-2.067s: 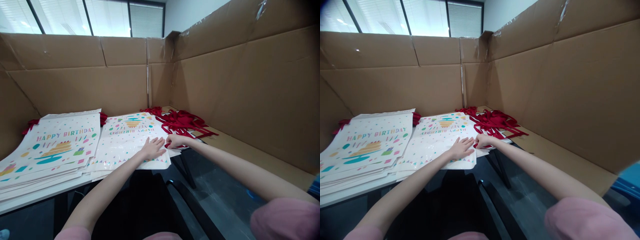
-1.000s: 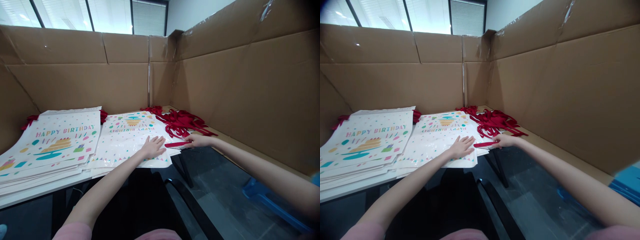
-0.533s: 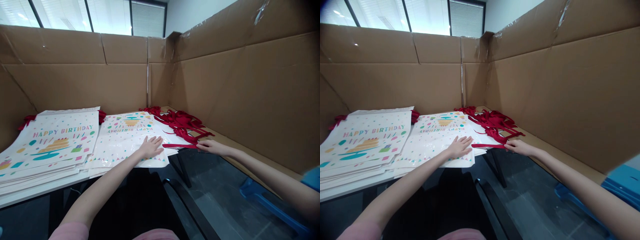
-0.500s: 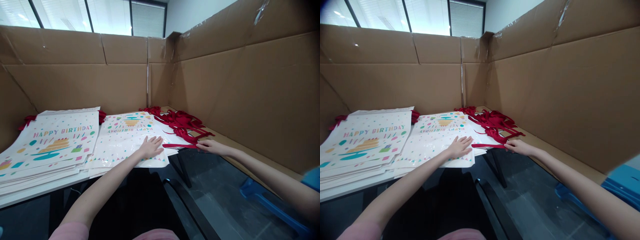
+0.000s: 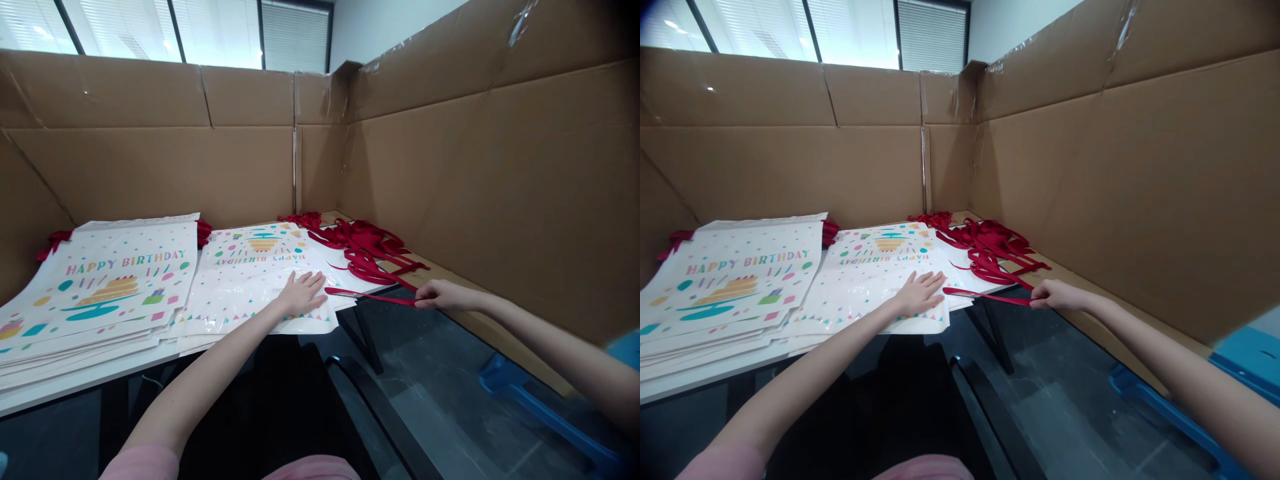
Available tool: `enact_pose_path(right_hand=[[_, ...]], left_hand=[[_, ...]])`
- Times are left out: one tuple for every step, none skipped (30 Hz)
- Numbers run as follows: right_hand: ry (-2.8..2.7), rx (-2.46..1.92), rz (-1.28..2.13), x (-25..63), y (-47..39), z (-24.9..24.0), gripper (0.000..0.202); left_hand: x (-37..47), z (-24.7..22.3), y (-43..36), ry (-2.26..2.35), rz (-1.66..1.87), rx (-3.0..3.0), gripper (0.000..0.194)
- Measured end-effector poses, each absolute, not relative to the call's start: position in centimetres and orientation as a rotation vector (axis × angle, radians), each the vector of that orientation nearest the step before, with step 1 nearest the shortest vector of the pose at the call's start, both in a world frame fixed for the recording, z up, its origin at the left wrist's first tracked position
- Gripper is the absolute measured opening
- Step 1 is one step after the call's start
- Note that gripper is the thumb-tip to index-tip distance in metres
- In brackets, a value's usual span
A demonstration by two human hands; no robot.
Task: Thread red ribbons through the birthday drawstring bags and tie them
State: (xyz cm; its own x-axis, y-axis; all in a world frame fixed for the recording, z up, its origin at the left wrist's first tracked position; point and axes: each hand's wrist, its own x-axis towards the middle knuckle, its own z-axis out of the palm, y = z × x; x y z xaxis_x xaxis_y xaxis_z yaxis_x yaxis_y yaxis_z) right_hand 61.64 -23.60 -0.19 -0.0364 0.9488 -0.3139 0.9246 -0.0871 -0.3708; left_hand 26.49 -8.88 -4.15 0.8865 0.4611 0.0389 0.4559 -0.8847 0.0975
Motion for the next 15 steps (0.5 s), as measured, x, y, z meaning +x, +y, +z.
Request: enact_pose_path(right_hand=[[-2.102, -2.149, 0.77, 61.9, -23.7, -0.2, 0.048], [-2.109, -2.155, 0.76, 62.1, -23.8, -0.1, 0.046], [-2.112, -2.16, 0.748, 62.2, -23.9, -0.1, 0.044], [-2.111, -2.166, 0.736, 62.4, -23.9, -0.1, 0.043], [-2.106, -2.174, 0.727, 62.5, -23.9, -0.1, 0.041], [-2.1, -2.18, 0.719, 62.6, -23.9, -0.1, 0.04], [-2.093, -2.186, 0.713, 62.7, -23.9, -0.1, 0.038], [-2.087, -2.191, 0.711, 62.8, -23.9, -0.2, 0.037], [-2.082, -2.194, 0.703, 62.8, -23.9, -0.3, 0.035], [-2.08, -2.195, 0.695, 62.9, -23.8, -0.5, 0.032], [-2.086, -2.191, 0.685, 62.9, -23.7, -0.6, 0.029], [-2.093, -2.191, 0.674, 62.9, -23.6, -0.7, 0.026], [-2.102, -2.198, 0.663, 62.8, -23.5, -0.8, 0.022], [-2.113, -2.207, 0.651, 62.7, -23.4, -0.8, 0.019], [-2.123, -2.218, 0.639, 62.6, -23.3, -0.7, 0.016]], left_hand=[[26.5, -4.1, -8.9, 0.719, 0.09, 2.968, 0.062], [26.5, -4.1, -8.9, 0.717, 0.088, 2.968, 0.062], [26.5, -4.1, -8.9, 0.717, 0.087, 2.967, 0.063], [26.5, -4.1, -8.9, 0.719, 0.086, 2.965, 0.063], [26.5, -4.1, -8.9, 0.721, 0.087, 2.963, 0.063], [26.5, -4.1, -8.9, 0.722, 0.088, 2.961, 0.063], [26.5, -4.1, -8.9, 0.722, 0.088, 2.959, 0.063], [26.5, -4.0, -8.9, 0.722, 0.088, 2.957, 0.063], [26.5, -4.0, -8.9, 0.722, 0.087, 2.955, 0.063], [26.5, -4.0, -9.0, 0.722, 0.086, 2.953, 0.063], [26.5, -4.0, -9.0, 0.722, 0.084, 2.95, 0.063], [26.5, -3.9, -9.0, 0.722, 0.08, 2.947, 0.063], [26.5, -3.8, -8.9, 0.723, 0.074, 2.943, 0.063], [26.5, -3.8, -8.9, 0.722, 0.065, 2.939, 0.063], [26.6, -3.7, -8.9, 0.721, 0.052, 2.933, 0.063]])
